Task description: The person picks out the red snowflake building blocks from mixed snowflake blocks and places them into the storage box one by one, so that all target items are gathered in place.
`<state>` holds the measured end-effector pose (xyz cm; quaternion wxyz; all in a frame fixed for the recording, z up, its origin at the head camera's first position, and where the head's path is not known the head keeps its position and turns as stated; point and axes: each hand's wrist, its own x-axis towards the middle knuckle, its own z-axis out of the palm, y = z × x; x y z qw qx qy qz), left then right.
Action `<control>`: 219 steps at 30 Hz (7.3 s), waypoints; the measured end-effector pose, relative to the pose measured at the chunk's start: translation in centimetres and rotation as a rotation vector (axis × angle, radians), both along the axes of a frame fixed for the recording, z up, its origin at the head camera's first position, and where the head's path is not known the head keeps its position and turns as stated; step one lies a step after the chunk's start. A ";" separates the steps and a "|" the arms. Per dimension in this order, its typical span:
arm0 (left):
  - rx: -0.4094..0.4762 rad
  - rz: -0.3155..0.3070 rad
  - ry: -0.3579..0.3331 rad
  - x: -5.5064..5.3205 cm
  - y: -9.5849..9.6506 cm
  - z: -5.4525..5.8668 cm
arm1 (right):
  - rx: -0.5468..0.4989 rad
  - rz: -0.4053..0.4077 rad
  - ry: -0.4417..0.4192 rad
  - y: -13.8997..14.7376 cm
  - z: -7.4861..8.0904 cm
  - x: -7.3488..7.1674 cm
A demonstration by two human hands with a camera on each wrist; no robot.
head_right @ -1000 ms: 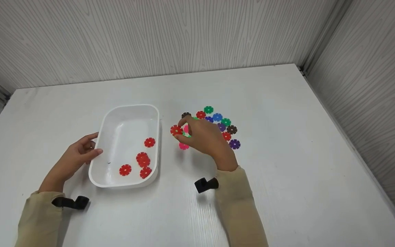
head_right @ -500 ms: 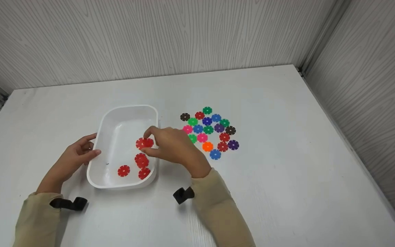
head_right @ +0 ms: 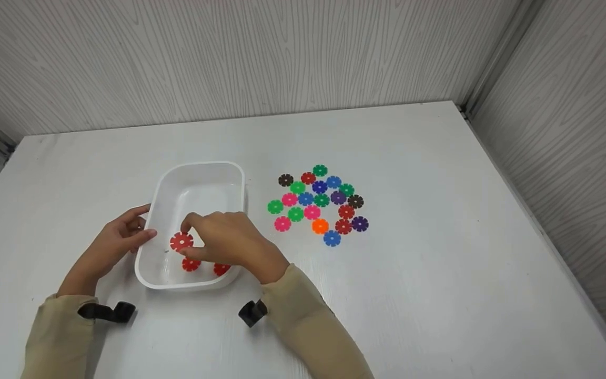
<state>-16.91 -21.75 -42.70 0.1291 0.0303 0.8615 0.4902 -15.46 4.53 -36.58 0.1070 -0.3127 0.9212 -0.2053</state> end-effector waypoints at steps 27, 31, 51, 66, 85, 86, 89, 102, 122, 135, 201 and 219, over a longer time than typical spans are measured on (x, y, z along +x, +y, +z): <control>-0.002 -0.007 0.003 0.2 0.0 0.5 | 0.110 0.112 0.144 0.2 -1.4 0.4; 0.002 -0.006 0.000 0.2 0.1 0.5 | 0.083 0.098 0.102 0.4 -1.4 0.4; 0.015 -0.011 0.005 0.2 -0.1 0.2 | -0.283 -0.120 -0.067 7.6 -0.3 -1.9; 0.028 -0.003 -0.001 0.3 0.0 0.2 | -0.483 -0.356 -0.093 15.5 -1.0 -3.6; 0.014 -0.001 0.005 0.2 0.0 0.2 | -0.387 -0.726 -0.212 23.9 -5.1 -3.4; 0.012 0.000 0.006 0.3 0.0 0.2 | -0.391 -0.735 -0.223 24.3 -5.3 -3.4; 0.012 0.003 0.010 0.3 0.0 0.1 | -0.390 -0.759 -0.253 25.0 -6.0 -3.4; 0.014 0.004 0.013 0.3 -0.1 -0.1 | -0.284 -0.771 -0.371 24.3 -6.4 -3.6; 0.001 0.005 0.005 0.2 0.0 0.1 | -0.186 -0.697 -0.442 23.7 -6.3 -4.0; 0.011 -0.005 0.002 0.3 -0.1 0.2 | -0.094 -0.624 -0.402 23.7 -6.0 -4.3; 0.025 -0.008 0.033 0.2 -0.1 0.1 | -0.024 -0.582 -0.188 19.6 -2.6 -4.0; 0.020 -0.006 0.005 0.2 0.1 0.3 | -0.161 -0.349 -0.079 11.6 -1.9 -3.9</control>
